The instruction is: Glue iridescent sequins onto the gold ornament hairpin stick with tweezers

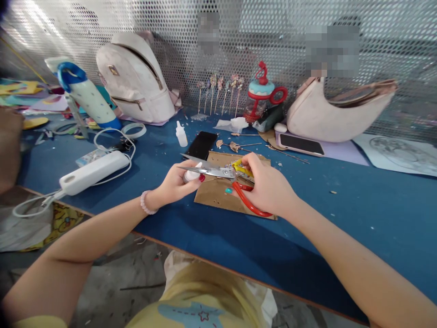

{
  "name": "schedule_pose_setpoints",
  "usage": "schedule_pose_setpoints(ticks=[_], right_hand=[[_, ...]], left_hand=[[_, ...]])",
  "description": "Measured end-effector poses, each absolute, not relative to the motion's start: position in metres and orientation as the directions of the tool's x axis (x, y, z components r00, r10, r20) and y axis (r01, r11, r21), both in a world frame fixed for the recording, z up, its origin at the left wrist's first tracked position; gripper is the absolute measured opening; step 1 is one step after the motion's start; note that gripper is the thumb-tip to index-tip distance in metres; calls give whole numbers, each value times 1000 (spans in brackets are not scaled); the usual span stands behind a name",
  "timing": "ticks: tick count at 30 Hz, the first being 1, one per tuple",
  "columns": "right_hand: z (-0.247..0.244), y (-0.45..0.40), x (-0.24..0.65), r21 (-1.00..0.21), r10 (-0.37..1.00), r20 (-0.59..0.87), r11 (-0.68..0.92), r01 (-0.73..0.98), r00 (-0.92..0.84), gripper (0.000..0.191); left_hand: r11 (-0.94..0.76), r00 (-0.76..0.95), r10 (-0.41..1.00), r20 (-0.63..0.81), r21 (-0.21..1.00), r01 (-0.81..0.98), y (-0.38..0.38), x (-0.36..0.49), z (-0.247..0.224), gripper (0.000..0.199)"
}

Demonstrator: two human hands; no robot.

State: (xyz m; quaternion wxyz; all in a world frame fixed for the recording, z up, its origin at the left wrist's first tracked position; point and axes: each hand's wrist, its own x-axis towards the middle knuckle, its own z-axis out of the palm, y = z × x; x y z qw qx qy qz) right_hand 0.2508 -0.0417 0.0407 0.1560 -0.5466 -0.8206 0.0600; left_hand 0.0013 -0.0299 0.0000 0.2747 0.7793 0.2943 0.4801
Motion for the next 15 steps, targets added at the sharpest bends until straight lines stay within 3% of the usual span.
schedule_pose_setpoints(ticks=[8, 15], right_hand=[[42, -46, 248, -298, 920, 165, 391, 871, -357, 63], [46, -53, 248, -217, 903, 215, 416, 883, -372, 62]], left_hand=[[-694, 444, 682, 581, 705, 143, -27, -1, -3, 14], [-779, 466, 581, 667, 621, 82, -28, -3, -1, 8]])
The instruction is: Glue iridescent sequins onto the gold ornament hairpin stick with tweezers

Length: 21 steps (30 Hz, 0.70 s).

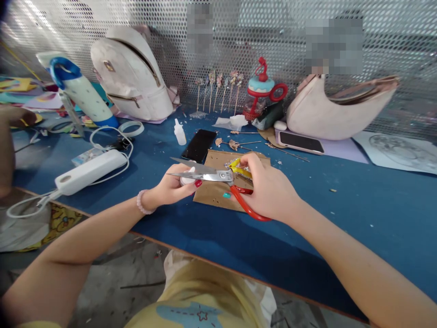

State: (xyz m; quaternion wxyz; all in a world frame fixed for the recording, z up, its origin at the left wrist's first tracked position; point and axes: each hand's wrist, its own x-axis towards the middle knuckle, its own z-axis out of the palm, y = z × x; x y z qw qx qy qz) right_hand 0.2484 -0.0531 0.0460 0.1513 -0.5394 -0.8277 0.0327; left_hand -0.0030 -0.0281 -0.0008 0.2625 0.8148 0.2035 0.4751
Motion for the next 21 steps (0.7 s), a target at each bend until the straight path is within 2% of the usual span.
schedule_pose_setpoints(ticks=[9, 21], right_hand=[[50, -57, 247, -224, 852, 276, 507, 832, -445, 63], [50, -55, 247, -229, 872, 236, 479, 848, -429, 64]], left_hand=[[-836, 476, 524, 706, 532, 132, -30, -5, 1, 6], [-825, 483, 536, 692, 550, 127, -31, -5, 2, 6]])
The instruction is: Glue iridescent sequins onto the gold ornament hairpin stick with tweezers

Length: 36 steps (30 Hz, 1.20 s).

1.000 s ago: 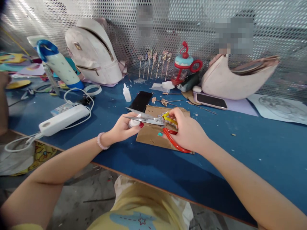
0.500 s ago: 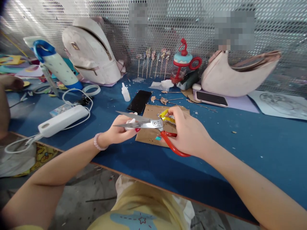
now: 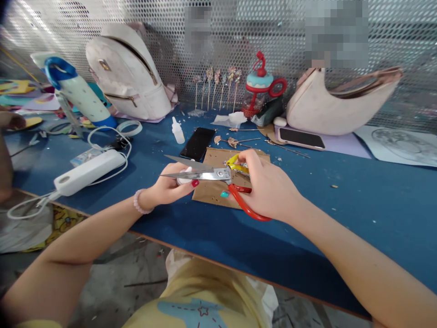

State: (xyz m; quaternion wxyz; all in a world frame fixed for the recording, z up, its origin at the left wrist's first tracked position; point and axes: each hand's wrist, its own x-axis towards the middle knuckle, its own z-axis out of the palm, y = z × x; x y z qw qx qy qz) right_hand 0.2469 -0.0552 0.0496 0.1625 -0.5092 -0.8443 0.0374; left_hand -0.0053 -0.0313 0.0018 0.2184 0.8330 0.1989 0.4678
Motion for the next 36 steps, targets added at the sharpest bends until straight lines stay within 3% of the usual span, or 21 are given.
schedule_pose_setpoints(ticks=[19, 25, 36], right_hand=[[47, -55, 246, -223, 863, 257, 491, 842, -436, 61], [48, -56, 243, -119, 792, 338, 572, 812, -508, 46], [51, -67, 237, 30, 805, 255, 547, 837, -535, 66]], left_hand=[[-834, 490, 508, 709, 546, 74, -30, -2, 5, 11], [-856, 519, 483, 705, 505, 111, -30, -3, 4, 15], [-815, 567, 532, 629, 561, 143, -33, 1, 0, 13]])
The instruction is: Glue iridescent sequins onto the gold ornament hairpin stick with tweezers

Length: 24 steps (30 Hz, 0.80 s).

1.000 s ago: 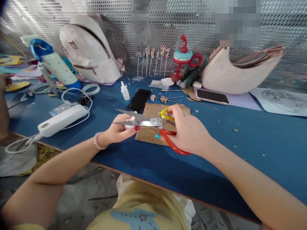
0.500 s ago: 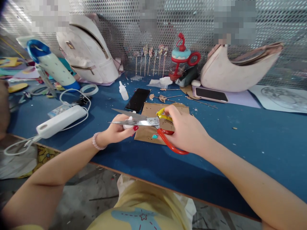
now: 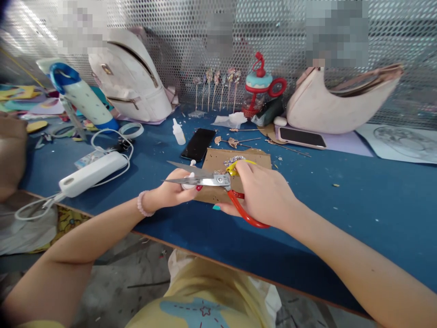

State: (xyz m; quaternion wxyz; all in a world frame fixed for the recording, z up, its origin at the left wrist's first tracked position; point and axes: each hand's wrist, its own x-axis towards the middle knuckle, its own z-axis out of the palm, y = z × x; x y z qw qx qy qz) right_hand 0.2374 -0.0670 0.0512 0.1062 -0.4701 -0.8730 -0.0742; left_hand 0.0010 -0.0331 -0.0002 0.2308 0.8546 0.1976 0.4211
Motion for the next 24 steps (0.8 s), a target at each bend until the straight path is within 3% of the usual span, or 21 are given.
schedule_pose_setpoints(ticks=[5, 16, 24], right_hand=[[50, -68, 236, 25, 796, 201, 578, 816, -570, 62], [47, -64, 236, -6, 840, 220, 510, 860, -496, 46], [49, -63, 232, -3, 896, 157, 421, 907, -415, 51]], left_hand=[[-760, 612, 584, 533, 624, 183, -37, 3, 1, 12], [-723, 621, 595, 510, 677, 137, -39, 7, 0, 20], [-407, 576, 749, 327, 913, 11, -44, 13, 0, 28]])
